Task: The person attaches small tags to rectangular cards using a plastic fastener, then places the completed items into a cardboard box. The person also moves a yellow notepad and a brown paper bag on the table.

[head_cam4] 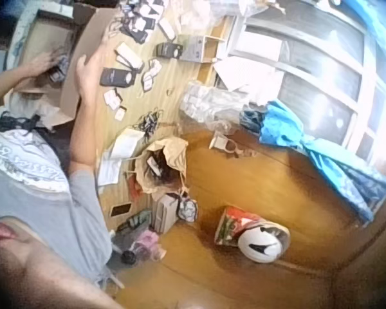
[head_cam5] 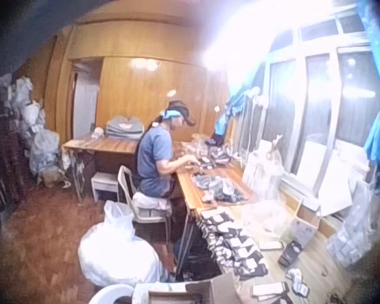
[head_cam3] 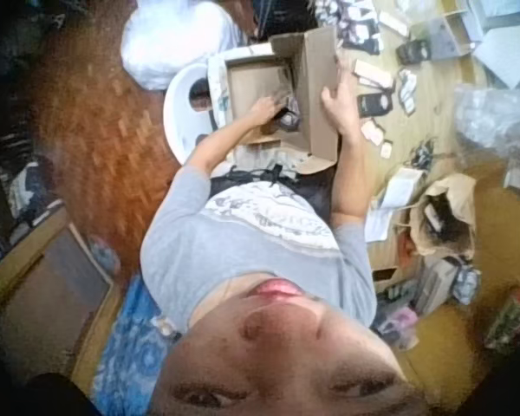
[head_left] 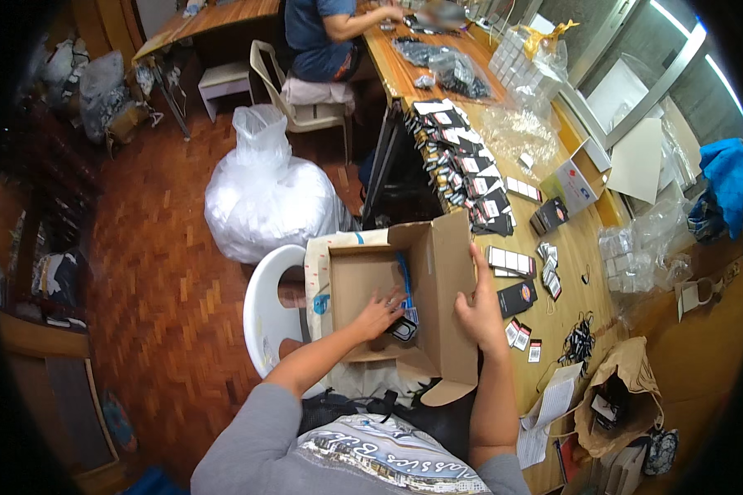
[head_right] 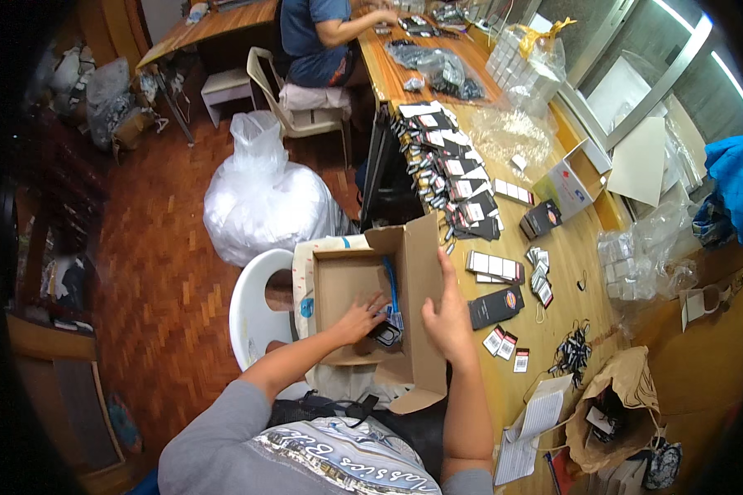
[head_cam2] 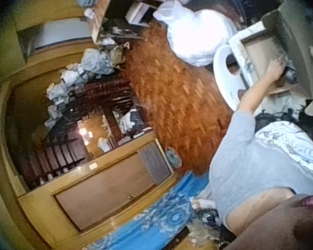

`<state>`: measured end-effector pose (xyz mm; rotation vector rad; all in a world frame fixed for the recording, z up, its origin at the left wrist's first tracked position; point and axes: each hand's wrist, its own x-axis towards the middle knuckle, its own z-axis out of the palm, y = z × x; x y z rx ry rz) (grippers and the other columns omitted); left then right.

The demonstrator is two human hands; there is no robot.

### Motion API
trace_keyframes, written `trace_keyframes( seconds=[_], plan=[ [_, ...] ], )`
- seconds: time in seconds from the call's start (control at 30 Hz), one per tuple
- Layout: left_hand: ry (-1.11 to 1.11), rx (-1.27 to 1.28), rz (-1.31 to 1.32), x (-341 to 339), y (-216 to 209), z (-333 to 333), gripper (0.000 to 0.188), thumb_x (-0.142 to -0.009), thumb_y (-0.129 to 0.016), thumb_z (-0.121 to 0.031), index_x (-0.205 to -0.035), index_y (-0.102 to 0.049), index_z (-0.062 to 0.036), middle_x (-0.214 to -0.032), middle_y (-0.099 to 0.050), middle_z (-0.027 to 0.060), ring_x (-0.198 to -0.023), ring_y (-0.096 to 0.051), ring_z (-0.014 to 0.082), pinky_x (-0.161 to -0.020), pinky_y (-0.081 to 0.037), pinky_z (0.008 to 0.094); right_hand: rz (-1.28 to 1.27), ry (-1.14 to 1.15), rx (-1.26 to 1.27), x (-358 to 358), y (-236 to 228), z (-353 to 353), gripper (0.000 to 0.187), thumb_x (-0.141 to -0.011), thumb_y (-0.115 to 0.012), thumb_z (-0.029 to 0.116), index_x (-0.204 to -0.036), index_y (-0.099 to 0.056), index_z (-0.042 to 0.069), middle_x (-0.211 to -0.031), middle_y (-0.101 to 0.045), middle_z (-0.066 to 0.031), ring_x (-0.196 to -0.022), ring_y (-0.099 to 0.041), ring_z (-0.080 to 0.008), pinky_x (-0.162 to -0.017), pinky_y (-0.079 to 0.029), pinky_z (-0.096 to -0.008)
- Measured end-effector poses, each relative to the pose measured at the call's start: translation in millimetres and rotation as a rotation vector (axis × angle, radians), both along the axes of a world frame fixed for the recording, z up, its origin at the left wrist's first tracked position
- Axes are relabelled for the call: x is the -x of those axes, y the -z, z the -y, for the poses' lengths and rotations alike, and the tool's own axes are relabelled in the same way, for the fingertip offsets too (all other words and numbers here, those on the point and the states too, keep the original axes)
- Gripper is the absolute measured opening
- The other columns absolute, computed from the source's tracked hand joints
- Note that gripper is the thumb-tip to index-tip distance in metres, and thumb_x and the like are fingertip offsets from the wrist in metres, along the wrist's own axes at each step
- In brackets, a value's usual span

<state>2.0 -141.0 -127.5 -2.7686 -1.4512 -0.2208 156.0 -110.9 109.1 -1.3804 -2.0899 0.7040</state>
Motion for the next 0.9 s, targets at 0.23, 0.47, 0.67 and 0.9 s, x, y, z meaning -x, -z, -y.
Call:
trace_keyframes(
  seconds=[0.23, 0.47, 0.67, 0.9],
  plan=[
    [-0.719, 0.330, 1.079, 126, -78, 65, 0.062, -0.056, -0.075, -0.020, -0.107, -0.043, -0.0067, -0.096, -0.051, 0.0117, -0.089, -0.050, 0.0212, -0.076, -0.041, 0.0318, -0.028, -0.228, 0.417, 36, 4, 20, 0.063, -0.074, -0.054, 0.005, -0.128, -0.024, 0.014, -0.112, -0.047, -0.0144, -0.074, -0.056, -0.0152, -0.063, -0.044, -0.0248],
    [-0.491, 0.746, 1.620, 114, -224, 92, 0.062, -0.068, -0.066, -0.017, -0.121, -0.035, -0.0097, -0.113, -0.042, 0.0083, -0.100, -0.043, 0.0143, -0.078, -0.039, 0.0247, -0.440, -0.528, 0.155, 72, -13, 32, 0.063, -0.069, -0.063, 0.011, -0.124, -0.033, 0.017, -0.115, -0.043, -0.0089, -0.092, -0.051, -0.0233, -0.072, -0.045, -0.0312],
    [-0.510, 0.224, 1.147, 73, -245, 90, 0.073, -0.065, -0.065, -0.008, -0.128, -0.027, -0.0080, -0.114, -0.035, 0.0115, -0.108, -0.037, 0.0205, -0.091, -0.029, 0.0294, -1.004, -0.588, 0.616, 82, -16, 29, 0.058, -0.069, -0.061, -0.001, -0.115, -0.027, 0.011, -0.110, -0.043, -0.0112, -0.095, -0.049, -0.0193, -0.074, -0.046, -0.0309],
    [-0.409, 0.104, 1.140, 64, -278, 106, 0.081, -0.058, -0.072, -0.008, -0.127, -0.029, -0.0049, -0.109, -0.038, 0.0101, -0.099, -0.041, 0.0202, -0.089, -0.031, 0.0287, -1.287, -0.644, 0.950, 64, -19, 17, 0.055, -0.072, -0.059, -0.001, -0.115, -0.027, 0.012, -0.105, -0.046, -0.0103, -0.093, -0.052, -0.0213, -0.073, -0.048, -0.0333]
  ],
)
